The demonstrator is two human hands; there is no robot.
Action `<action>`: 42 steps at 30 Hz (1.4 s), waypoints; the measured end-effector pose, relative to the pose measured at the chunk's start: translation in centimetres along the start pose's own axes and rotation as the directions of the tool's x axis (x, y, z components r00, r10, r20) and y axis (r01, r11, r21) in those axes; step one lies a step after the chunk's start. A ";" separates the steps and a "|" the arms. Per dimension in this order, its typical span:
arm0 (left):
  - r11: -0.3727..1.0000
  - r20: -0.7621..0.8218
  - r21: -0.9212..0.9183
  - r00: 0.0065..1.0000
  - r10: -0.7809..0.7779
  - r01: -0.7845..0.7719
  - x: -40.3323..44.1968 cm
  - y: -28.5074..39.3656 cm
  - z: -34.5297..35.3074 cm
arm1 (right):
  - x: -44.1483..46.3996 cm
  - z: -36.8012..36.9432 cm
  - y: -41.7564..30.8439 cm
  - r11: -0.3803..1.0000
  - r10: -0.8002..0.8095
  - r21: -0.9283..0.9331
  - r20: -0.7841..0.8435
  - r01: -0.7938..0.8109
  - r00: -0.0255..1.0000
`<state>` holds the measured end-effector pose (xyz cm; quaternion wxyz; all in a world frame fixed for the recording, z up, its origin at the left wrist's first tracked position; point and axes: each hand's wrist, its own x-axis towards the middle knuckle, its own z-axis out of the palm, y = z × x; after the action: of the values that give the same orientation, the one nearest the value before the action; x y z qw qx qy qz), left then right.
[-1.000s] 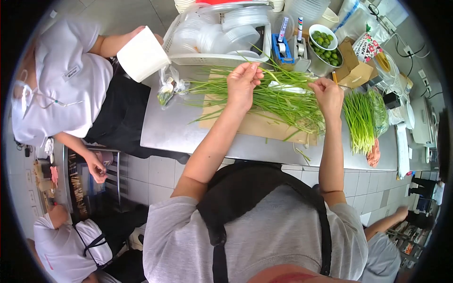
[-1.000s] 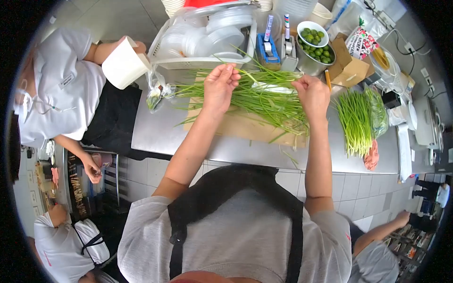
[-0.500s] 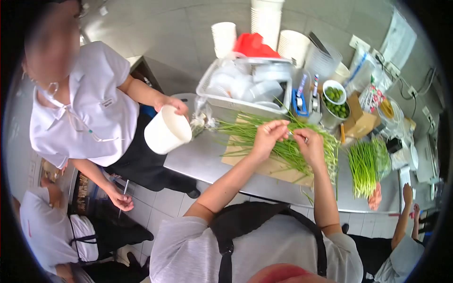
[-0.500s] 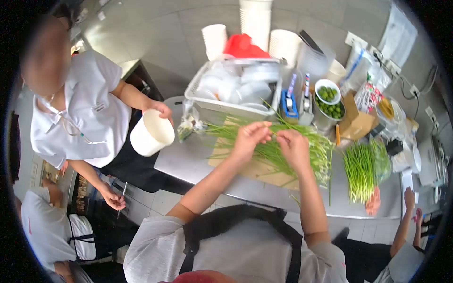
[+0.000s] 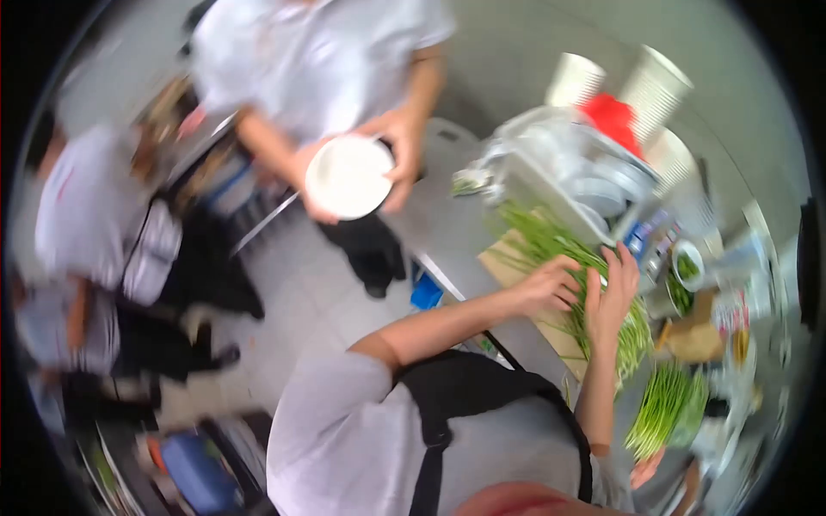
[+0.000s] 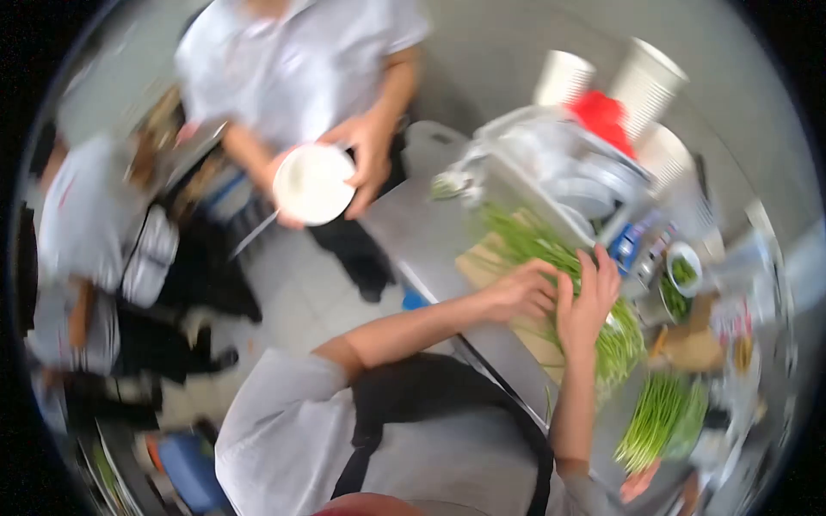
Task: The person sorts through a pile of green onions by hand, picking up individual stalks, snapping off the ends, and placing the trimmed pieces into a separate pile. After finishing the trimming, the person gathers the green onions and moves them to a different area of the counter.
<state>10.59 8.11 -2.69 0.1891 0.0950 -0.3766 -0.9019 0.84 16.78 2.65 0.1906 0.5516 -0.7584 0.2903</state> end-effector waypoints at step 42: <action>0.579 -0.451 0.772 0.415 0.790 -0.262 -27.0 19.0 -20.8 | -4.2 13.4 -13.0 0.969 -0.137 0.246 0.420 0.032 0.897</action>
<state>46.84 -6.40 -2.82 0.5811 0.3879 -0.5274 -0.4834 14.91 8.16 -7.08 -0.0362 0.6534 -0.7175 0.2386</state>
